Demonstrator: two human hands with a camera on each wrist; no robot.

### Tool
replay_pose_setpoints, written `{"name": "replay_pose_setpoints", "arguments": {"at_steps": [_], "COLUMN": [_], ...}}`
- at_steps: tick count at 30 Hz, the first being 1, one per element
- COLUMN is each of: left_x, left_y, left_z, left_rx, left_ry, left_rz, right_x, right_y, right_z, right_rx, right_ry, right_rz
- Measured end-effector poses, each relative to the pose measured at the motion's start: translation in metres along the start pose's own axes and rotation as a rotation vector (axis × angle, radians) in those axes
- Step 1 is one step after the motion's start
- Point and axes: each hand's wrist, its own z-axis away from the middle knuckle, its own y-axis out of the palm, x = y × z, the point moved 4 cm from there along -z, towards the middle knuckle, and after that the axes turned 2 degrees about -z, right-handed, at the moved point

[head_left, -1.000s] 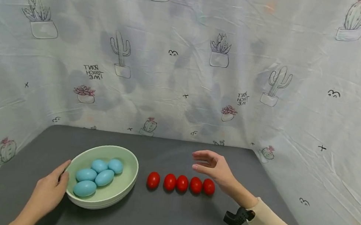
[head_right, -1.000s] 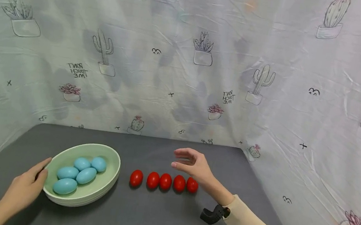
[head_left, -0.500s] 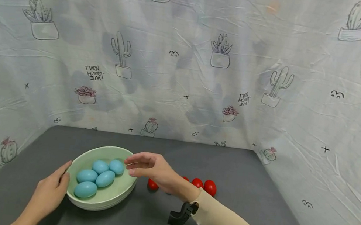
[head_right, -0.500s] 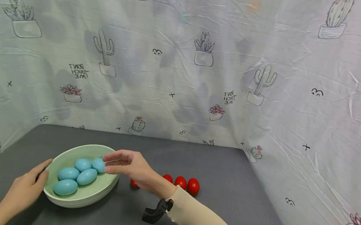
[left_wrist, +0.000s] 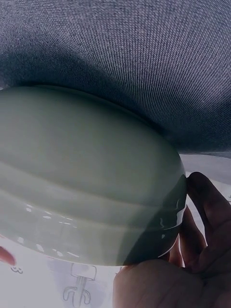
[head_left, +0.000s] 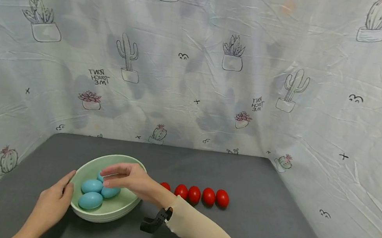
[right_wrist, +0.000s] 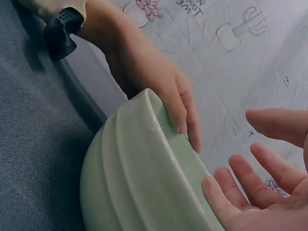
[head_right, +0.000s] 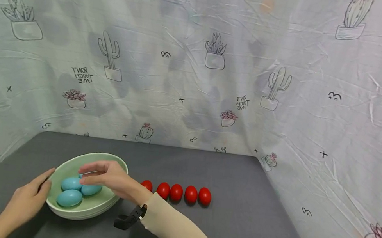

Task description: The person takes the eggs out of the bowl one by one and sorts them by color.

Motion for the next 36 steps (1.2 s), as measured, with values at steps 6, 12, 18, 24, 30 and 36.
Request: {"name": "replay_pose_setpoints", "arguments": {"at_steps": [6, 12, 18, 24, 30, 36], "left_x": [-0.002, 0.000, 0.000, 0.000, 0.002, 0.002], "left_y": [-0.001, -0.002, 0.000, 0.001, 0.001, 0.000], "left_z": [-0.001, -0.002, -0.001, -0.001, -0.002, -0.002], "left_rx": [-0.001, -0.012, -0.030, -0.025, -0.004, 0.016], "left_ry": [0.006, -0.004, 0.007, 0.000, -0.002, -0.004], "left_rz": [-0.008, -0.013, -0.005, -0.002, -0.003, -0.004], "right_x": [-0.007, -0.010, -0.015, -0.018, -0.019, -0.021], "right_y": [0.007, 0.010, 0.008, 0.007, 0.009, 0.011], "right_z": [-0.010, -0.017, -0.020, -0.022, -0.024, -0.025], "right_rx": [-0.026, -0.023, -0.006, 0.009, 0.029, 0.111], "right_ry": [0.019, 0.059, 0.099, 0.125, 0.166, 0.202], "right_rz": [0.107, 0.167, 0.129, 0.098, 0.066, 0.056]}}
